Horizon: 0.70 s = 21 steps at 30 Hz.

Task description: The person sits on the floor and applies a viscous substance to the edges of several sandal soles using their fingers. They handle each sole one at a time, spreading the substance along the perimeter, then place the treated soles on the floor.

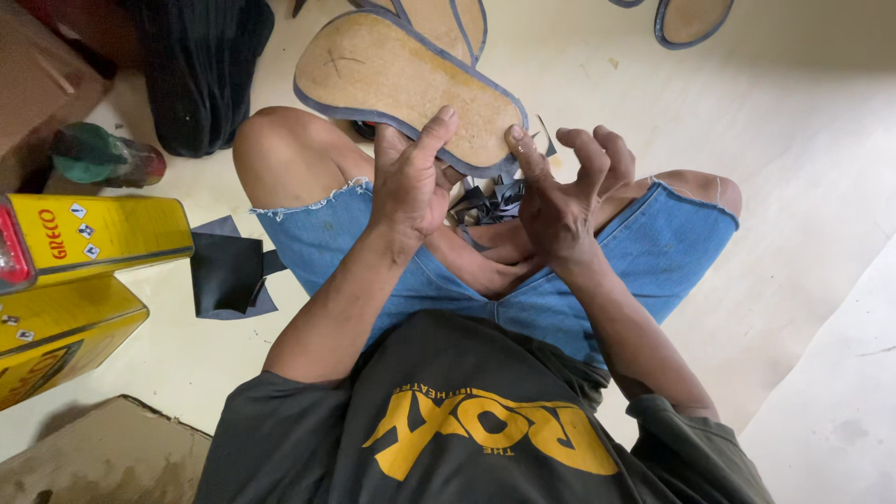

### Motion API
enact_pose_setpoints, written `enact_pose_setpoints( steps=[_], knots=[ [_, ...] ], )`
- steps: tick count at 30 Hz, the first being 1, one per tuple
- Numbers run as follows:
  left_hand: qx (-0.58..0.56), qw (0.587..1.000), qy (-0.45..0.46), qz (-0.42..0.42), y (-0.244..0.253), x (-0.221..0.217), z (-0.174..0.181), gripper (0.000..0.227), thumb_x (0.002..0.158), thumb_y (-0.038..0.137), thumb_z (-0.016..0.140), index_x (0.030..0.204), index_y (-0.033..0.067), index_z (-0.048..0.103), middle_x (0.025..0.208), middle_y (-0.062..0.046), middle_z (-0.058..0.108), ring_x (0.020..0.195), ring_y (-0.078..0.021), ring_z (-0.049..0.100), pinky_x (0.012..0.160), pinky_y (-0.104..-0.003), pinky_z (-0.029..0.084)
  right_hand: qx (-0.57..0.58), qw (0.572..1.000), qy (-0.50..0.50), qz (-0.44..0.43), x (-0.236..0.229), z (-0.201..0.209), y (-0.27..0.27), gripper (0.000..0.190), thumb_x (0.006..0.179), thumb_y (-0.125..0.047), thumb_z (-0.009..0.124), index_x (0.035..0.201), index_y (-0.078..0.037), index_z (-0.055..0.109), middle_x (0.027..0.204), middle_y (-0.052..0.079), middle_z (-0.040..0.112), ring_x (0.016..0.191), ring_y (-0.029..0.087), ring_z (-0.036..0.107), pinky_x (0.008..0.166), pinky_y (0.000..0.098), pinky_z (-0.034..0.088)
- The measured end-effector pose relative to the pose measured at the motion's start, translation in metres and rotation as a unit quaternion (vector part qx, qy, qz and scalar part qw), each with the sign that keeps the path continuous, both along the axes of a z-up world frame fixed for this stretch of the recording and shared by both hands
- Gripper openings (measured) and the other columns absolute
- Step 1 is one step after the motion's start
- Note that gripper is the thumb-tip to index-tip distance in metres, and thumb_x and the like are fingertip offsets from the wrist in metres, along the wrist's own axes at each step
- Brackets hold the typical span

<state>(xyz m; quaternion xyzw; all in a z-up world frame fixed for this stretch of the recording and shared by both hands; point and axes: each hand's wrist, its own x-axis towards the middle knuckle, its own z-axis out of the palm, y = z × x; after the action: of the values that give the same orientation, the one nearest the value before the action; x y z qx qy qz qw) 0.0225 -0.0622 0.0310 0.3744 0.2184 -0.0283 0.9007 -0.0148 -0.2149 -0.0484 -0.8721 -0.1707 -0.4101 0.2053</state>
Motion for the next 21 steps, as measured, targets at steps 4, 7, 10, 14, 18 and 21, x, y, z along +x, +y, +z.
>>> enact_pose_setpoints(
  steps=[4,7,10,14,18,21],
  knots=[
    [0.016,0.999,-0.021,0.035,0.000,0.001,-0.026,0.030,0.078,0.005,0.071,0.097,0.0096,0.048,0.086,-0.012,0.061,0.072,-0.0307,0.068,0.062,-0.050,0.061,0.040,0.996,0.016,0.076,-0.002,0.006,0.018,0.030,0.093,-0.012,0.051,0.108,-0.027,0.073,0.112,0.011,0.044,0.112,0.043,0.033,0.097,0.0559,0.029],
    [0.035,0.991,-0.086,0.101,-0.009,-0.006,-0.030,0.037,0.077,0.002,0.073,0.102,0.0126,0.048,0.092,-0.010,0.062,0.078,-0.0261,0.067,0.063,-0.048,0.062,0.422,0.834,0.215,0.283,0.004,0.015,0.031,0.055,0.088,-0.007,0.067,0.137,-0.009,0.043,0.139,0.012,0.018,0.122,0.024,0.043,0.096,0.0379,0.049],
    [0.072,0.982,-0.161,0.068,-0.002,-0.015,-0.059,0.063,0.076,-0.001,0.069,0.127,0.0069,0.031,0.126,-0.019,0.050,0.112,-0.0306,0.055,0.081,-0.042,0.057,0.579,0.743,0.278,0.190,0.023,0.030,0.030,0.073,0.084,0.012,0.063,0.143,-0.012,0.027,0.151,0.001,0.019,0.132,0.015,0.030,0.081,0.0249,0.056],
    [-0.048,0.985,-0.143,0.082,0.062,-0.004,-0.072,0.019,0.084,0.037,0.059,0.094,0.0227,0.052,0.092,-0.004,0.044,0.086,-0.0207,0.042,0.082,-0.044,0.043,0.604,0.724,0.260,0.207,0.043,0.028,-0.012,0.087,0.077,0.009,0.069,0.146,-0.020,0.023,0.151,0.002,0.016,0.129,0.017,0.033,0.095,0.0302,0.052],
    [-0.268,0.927,-0.104,-0.241,0.116,-0.007,-0.037,0.078,0.084,0.055,0.046,0.144,0.0076,0.029,0.116,-0.035,0.056,0.101,-0.0412,0.061,0.081,-0.046,0.052,0.609,0.695,0.314,0.219,0.055,0.035,-0.044,0.094,0.076,0.019,0.063,0.149,-0.021,0.021,0.157,-0.007,0.010,0.131,0.018,0.036,0.070,0.0173,0.046],
    [0.036,0.863,-0.129,-0.488,0.095,-0.009,-0.029,0.070,0.081,0.035,0.065,0.138,0.0054,0.037,0.090,0.002,0.060,0.061,-0.0011,0.043,0.049,-0.015,0.025,0.527,0.728,0.363,0.244,0.060,0.034,-0.042,0.099,0.069,0.025,0.057,0.150,-0.021,0.022,0.158,0.001,0.000,0.131,0.020,0.036,0.063,0.0191,0.046]
  ],
)
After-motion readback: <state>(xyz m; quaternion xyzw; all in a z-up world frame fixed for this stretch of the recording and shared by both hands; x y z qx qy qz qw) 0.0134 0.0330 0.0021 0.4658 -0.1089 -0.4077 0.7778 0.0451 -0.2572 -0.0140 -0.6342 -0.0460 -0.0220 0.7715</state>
